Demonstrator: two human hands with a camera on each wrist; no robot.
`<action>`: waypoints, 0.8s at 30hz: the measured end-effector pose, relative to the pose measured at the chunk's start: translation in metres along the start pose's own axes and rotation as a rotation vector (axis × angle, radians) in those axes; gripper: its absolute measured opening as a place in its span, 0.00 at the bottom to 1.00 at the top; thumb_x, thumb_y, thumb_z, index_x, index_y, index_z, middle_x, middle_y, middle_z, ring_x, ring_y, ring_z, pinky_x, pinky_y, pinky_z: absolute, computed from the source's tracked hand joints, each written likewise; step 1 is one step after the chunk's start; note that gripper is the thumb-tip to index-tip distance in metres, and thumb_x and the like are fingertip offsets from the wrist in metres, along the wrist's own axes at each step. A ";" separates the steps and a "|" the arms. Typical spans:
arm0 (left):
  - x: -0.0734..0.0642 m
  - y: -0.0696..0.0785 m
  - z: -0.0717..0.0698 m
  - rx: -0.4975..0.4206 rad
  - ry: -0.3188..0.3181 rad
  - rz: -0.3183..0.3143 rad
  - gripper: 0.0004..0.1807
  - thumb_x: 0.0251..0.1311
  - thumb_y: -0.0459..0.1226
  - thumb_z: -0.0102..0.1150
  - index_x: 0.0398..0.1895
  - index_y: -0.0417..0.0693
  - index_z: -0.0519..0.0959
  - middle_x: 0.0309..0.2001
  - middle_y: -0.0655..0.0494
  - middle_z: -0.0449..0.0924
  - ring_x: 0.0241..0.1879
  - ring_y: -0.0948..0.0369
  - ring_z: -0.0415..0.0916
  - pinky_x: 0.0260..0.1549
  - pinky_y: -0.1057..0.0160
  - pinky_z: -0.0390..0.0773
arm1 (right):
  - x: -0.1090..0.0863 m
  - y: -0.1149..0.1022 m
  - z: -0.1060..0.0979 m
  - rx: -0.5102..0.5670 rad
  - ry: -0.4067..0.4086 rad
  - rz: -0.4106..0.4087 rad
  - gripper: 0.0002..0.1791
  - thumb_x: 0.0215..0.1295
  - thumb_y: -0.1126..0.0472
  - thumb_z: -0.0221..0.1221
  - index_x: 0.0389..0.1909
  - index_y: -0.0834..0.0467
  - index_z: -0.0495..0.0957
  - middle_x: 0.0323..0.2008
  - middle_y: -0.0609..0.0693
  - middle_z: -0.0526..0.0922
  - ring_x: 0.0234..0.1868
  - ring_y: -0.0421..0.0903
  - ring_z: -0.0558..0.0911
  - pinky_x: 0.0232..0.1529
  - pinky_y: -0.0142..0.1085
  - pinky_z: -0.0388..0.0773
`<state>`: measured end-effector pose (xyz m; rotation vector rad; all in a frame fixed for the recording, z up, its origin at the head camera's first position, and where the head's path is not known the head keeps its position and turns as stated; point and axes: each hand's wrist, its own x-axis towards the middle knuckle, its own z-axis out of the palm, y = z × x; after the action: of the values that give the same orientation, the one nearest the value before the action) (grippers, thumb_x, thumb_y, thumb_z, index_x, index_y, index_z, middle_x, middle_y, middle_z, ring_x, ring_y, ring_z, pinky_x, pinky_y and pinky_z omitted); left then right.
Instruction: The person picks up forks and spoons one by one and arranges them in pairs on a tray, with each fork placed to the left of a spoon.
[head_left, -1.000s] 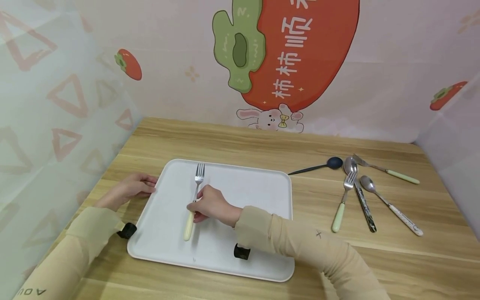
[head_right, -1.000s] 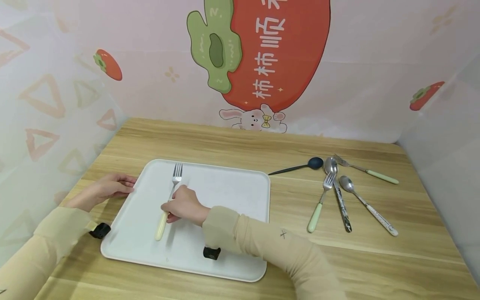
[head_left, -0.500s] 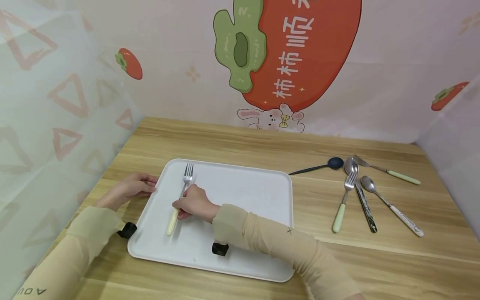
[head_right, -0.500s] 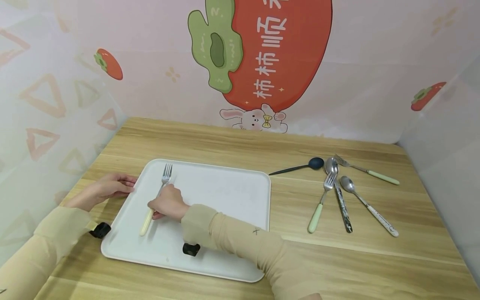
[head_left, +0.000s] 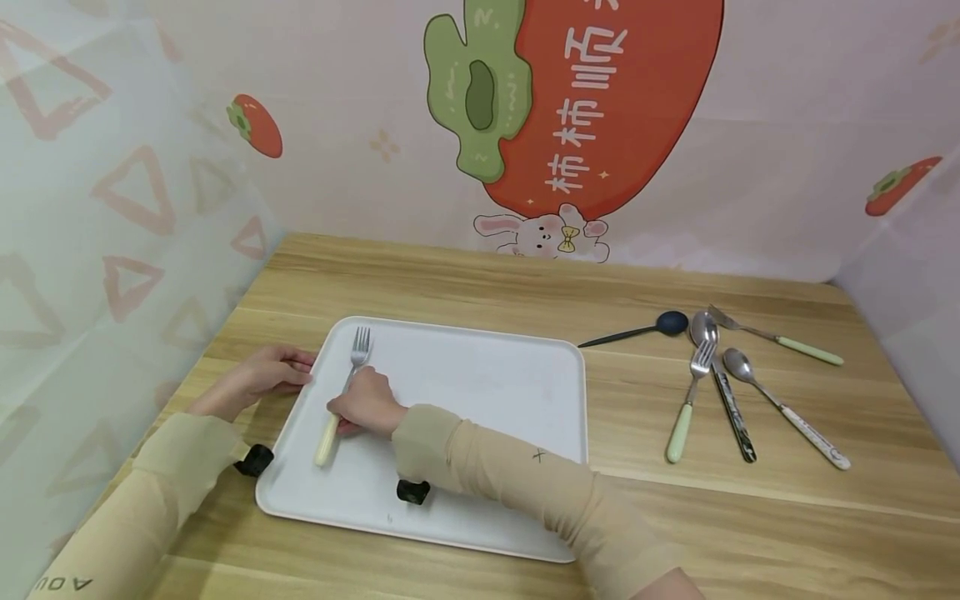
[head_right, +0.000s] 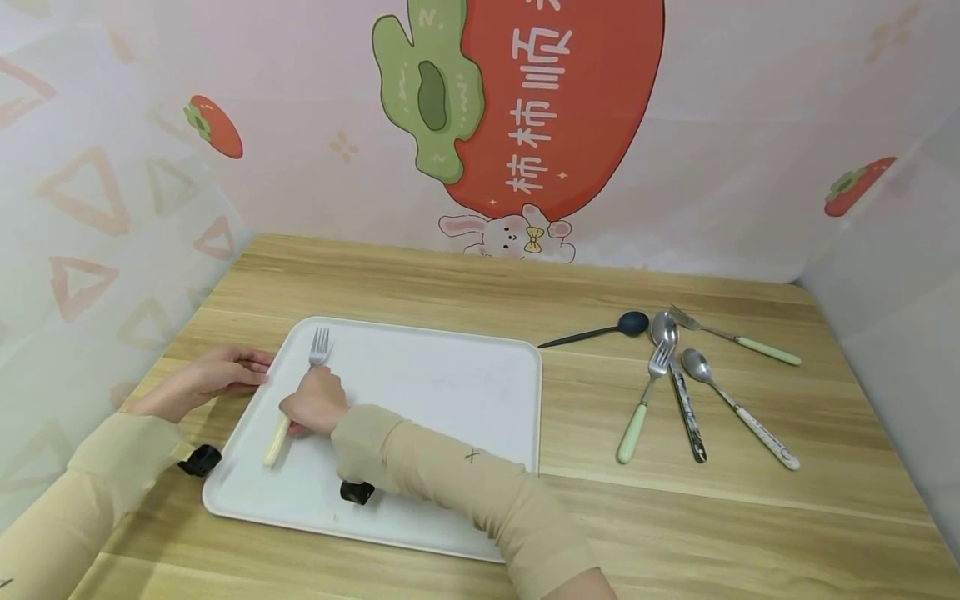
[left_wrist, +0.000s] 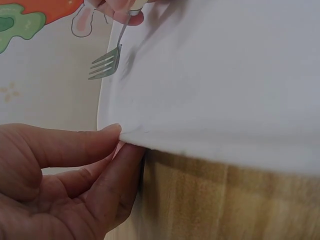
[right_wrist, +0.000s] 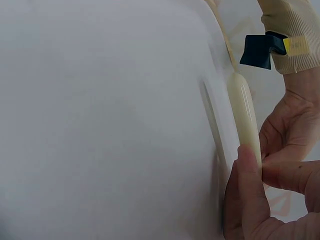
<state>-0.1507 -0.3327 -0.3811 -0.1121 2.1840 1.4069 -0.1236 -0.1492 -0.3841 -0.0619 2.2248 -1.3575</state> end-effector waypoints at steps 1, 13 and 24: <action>0.000 0.000 0.000 -0.001 -0.001 0.003 0.26 0.57 0.24 0.50 0.55 0.13 0.56 0.32 0.57 0.74 0.31 0.69 0.74 0.35 0.71 0.78 | 0.001 -0.001 0.001 -0.017 0.003 0.004 0.14 0.51 0.65 0.62 0.11 0.60 0.71 0.11 0.56 0.78 0.16 0.49 0.81 0.16 0.27 0.74; 0.001 0.000 0.000 -0.007 -0.005 0.002 0.25 0.56 0.23 0.50 0.54 0.13 0.56 0.32 0.56 0.73 0.31 0.70 0.73 0.35 0.70 0.78 | 0.008 -0.006 0.009 -0.096 0.022 0.026 0.12 0.50 0.64 0.63 0.17 0.59 0.69 0.08 0.52 0.76 0.14 0.46 0.80 0.15 0.25 0.70; 0.004 -0.002 -0.001 0.028 0.017 -0.028 0.26 0.57 0.24 0.50 0.55 0.15 0.56 0.34 0.55 0.72 0.32 0.70 0.72 0.35 0.71 0.78 | 0.008 -0.008 0.010 -0.098 0.027 0.043 0.10 0.51 0.64 0.63 0.23 0.60 0.69 0.09 0.53 0.77 0.15 0.46 0.81 0.11 0.26 0.70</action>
<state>-0.1534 -0.3339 -0.3845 -0.1447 2.2058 1.3644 -0.1278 -0.1638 -0.3846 -0.0305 2.3010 -1.2334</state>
